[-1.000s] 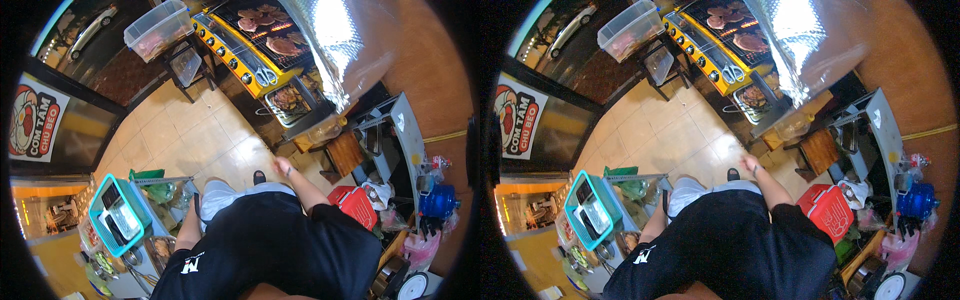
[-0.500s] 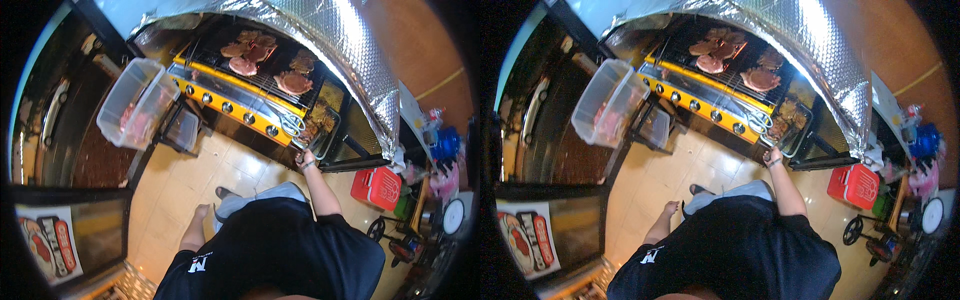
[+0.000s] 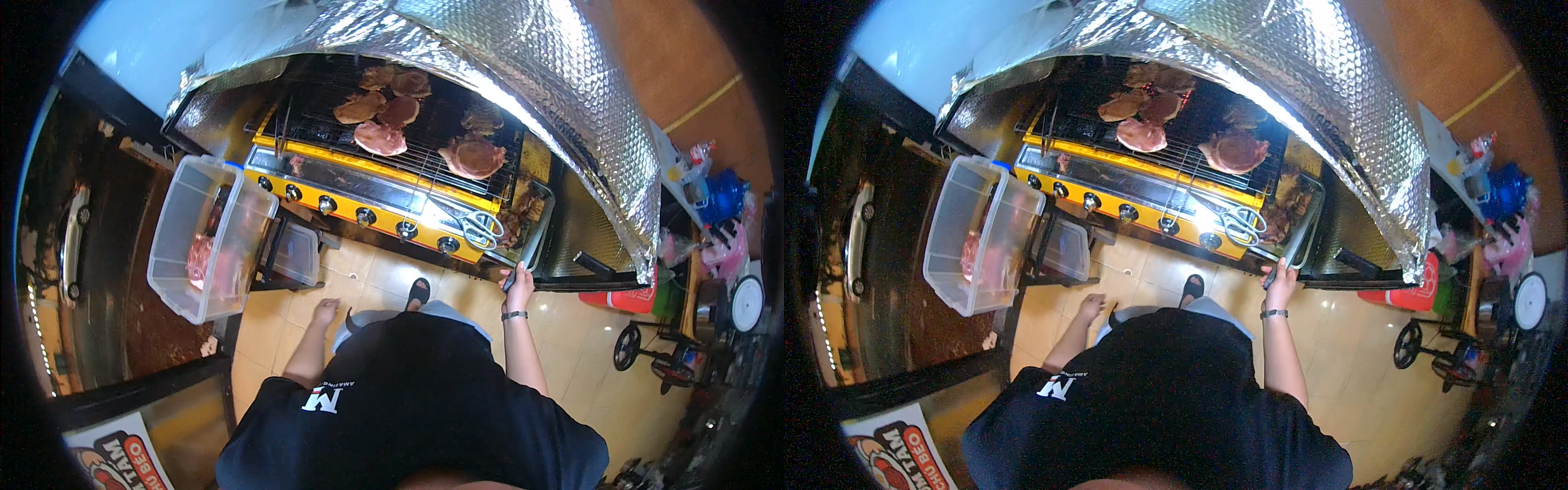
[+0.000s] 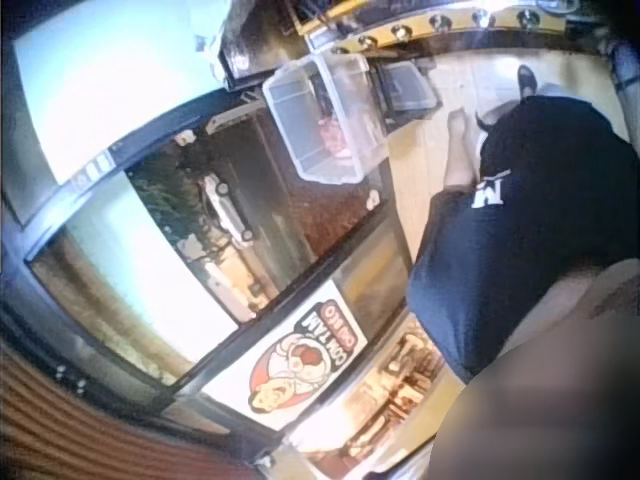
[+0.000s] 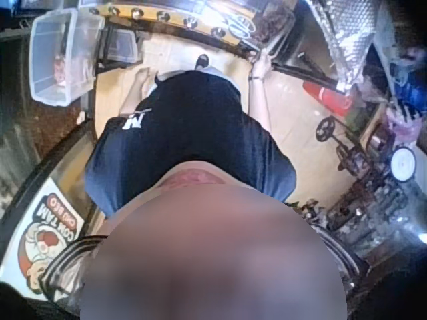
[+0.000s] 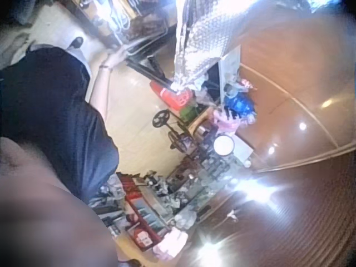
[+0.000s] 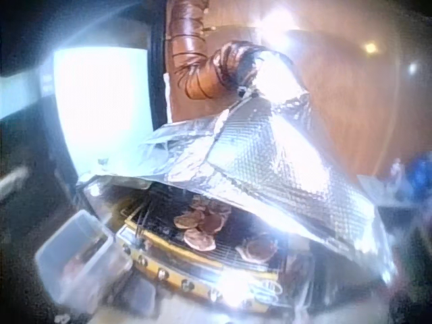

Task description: The person uses tongs to flip meat on a gas grill, adds seasoned meat from a container to the grill, and uses a spoon to transfer a fried egg from a pan to a tray.

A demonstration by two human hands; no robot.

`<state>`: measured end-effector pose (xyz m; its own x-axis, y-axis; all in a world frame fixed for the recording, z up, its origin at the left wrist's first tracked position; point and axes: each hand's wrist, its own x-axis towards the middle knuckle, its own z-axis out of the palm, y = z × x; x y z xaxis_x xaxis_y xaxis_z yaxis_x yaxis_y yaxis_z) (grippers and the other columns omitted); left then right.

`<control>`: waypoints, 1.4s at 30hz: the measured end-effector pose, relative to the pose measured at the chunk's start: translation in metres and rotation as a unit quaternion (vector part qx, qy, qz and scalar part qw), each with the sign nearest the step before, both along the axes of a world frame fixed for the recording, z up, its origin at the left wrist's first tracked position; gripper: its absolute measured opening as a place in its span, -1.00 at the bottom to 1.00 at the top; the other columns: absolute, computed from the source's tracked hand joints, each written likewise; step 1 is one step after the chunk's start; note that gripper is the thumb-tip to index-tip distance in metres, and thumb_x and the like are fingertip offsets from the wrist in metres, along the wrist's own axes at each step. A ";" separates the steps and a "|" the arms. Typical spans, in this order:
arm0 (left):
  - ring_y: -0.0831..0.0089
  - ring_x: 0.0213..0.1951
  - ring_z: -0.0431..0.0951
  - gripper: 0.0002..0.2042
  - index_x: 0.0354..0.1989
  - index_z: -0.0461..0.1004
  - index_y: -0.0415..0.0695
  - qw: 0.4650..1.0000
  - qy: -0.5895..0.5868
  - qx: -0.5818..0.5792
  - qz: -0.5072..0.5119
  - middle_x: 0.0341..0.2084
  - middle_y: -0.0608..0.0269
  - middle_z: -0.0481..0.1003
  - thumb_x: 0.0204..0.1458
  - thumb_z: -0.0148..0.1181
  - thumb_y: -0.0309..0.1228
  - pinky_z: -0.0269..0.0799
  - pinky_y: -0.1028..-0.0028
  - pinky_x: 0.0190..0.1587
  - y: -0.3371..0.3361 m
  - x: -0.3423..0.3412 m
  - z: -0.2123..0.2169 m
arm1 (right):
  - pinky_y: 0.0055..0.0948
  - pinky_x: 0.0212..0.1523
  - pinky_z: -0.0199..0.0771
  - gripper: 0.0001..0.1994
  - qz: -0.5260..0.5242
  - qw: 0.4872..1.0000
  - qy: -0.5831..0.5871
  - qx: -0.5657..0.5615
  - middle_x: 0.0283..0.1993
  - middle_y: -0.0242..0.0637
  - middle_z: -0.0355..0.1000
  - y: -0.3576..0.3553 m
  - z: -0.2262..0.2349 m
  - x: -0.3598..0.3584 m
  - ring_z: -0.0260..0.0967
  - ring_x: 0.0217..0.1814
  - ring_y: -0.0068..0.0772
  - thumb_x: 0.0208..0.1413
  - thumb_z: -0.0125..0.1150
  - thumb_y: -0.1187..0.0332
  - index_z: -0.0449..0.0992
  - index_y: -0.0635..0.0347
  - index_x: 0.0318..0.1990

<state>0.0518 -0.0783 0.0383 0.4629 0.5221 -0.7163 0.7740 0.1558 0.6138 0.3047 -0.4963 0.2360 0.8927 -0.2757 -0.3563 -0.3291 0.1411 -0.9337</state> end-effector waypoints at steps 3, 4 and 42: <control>0.43 -0.35 0.53 -0.70 -0.24 0.50 -0.19 0.983 -0.108 0.059 -0.139 -0.44 0.19 0.55 0.00 0.16 -0.20 0.43 0.45 -0.27 -0.022 0.053 -0.016 | -0.66 -0.63 0.26 -0.72 0.001 0.999 -0.036 0.032 -0.46 -0.31 0.44 0.021 0.012 0.004 0.28 -0.64 -0.63 0.20 -0.01 0.12 0.33 0.17 -0.23; 0.39 -0.31 0.55 -0.67 -0.21 0.49 -0.21 0.954 -0.081 0.110 -0.265 -0.39 0.13 0.56 0.00 0.16 -0.18 0.43 0.46 -0.23 -0.027 0.077 -0.003 | -0.66 -0.64 0.24 -0.74 -0.007 0.999 -0.043 0.029 -0.48 -0.33 0.42 0.023 0.012 0.007 0.26 -0.64 -0.65 0.21 -0.01 0.15 0.32 0.18 -0.21; 0.58 -0.71 0.40 -0.60 -0.29 0.34 -0.19 0.943 -0.292 -0.007 -0.161 -0.60 0.23 0.47 0.16 -0.07 -0.03 0.34 0.62 -0.68 0.098 0.317 0.269 | -0.22 -0.19 0.42 -0.78 0.317 0.623 -0.118 -0.706 -0.29 -0.18 0.41 0.102 0.014 0.078 0.40 -0.17 -0.15 -0.13 0.14 0.43 0.47 0.14 -0.25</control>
